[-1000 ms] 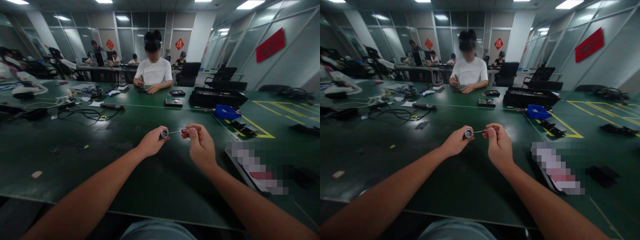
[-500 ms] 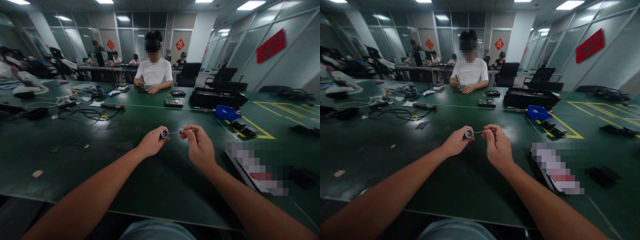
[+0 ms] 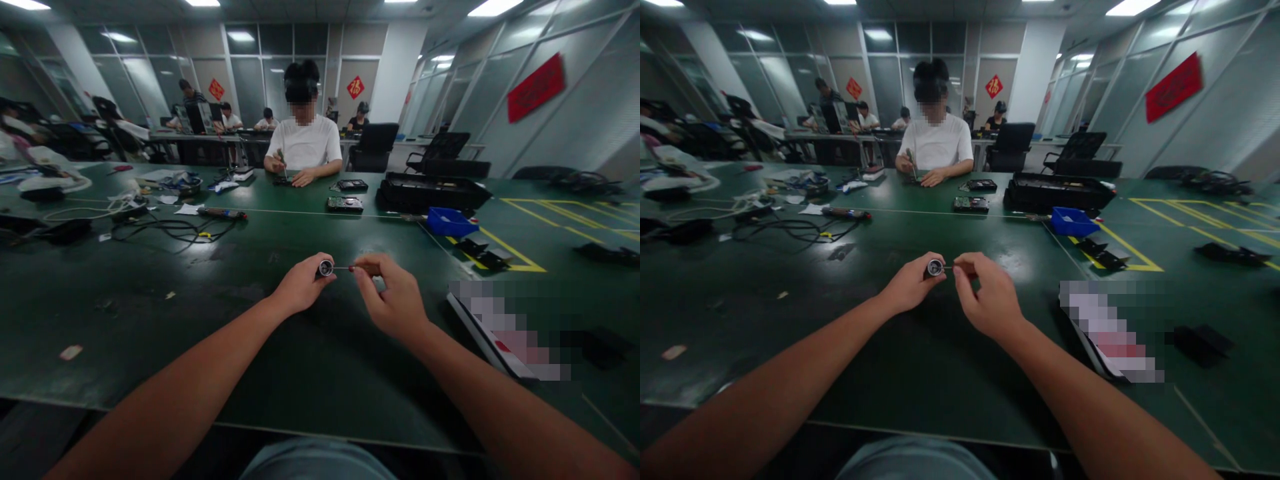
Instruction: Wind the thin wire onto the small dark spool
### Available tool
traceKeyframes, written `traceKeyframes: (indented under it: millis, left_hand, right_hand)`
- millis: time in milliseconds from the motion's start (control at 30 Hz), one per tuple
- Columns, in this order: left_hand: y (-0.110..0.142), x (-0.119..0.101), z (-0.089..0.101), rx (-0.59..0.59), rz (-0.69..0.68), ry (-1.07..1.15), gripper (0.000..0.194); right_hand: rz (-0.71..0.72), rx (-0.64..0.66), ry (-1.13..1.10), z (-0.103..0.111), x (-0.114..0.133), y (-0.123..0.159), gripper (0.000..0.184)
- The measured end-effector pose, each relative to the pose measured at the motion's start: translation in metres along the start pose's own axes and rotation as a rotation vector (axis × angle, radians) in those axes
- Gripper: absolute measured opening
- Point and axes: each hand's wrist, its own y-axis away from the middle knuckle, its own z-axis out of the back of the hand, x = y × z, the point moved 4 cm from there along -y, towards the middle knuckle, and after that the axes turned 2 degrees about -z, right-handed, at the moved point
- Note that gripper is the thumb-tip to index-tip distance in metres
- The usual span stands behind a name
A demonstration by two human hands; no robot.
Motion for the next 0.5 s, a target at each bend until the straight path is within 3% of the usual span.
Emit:
traceKeyframes:
  millis: [167,367,500]
  left_hand:
    - [-0.001,0.0,-0.003,0.014,0.001,-0.001,0.018]
    - [-0.001,-0.002,-0.005,0.021,0.019,-0.001,0.02]
    - [-0.001,0.001,-0.007,0.03,0.032,-0.008,0.02]
  right_hand:
    - [-0.007,0.095,-0.008,-0.002,0.0,0.001,0.015]
    - [-0.133,-0.023,-0.151,-0.003,-0.012,0.006,0.023]
    - [-0.194,-0.01,-0.256,-0.009,-0.019,0.007,0.021]
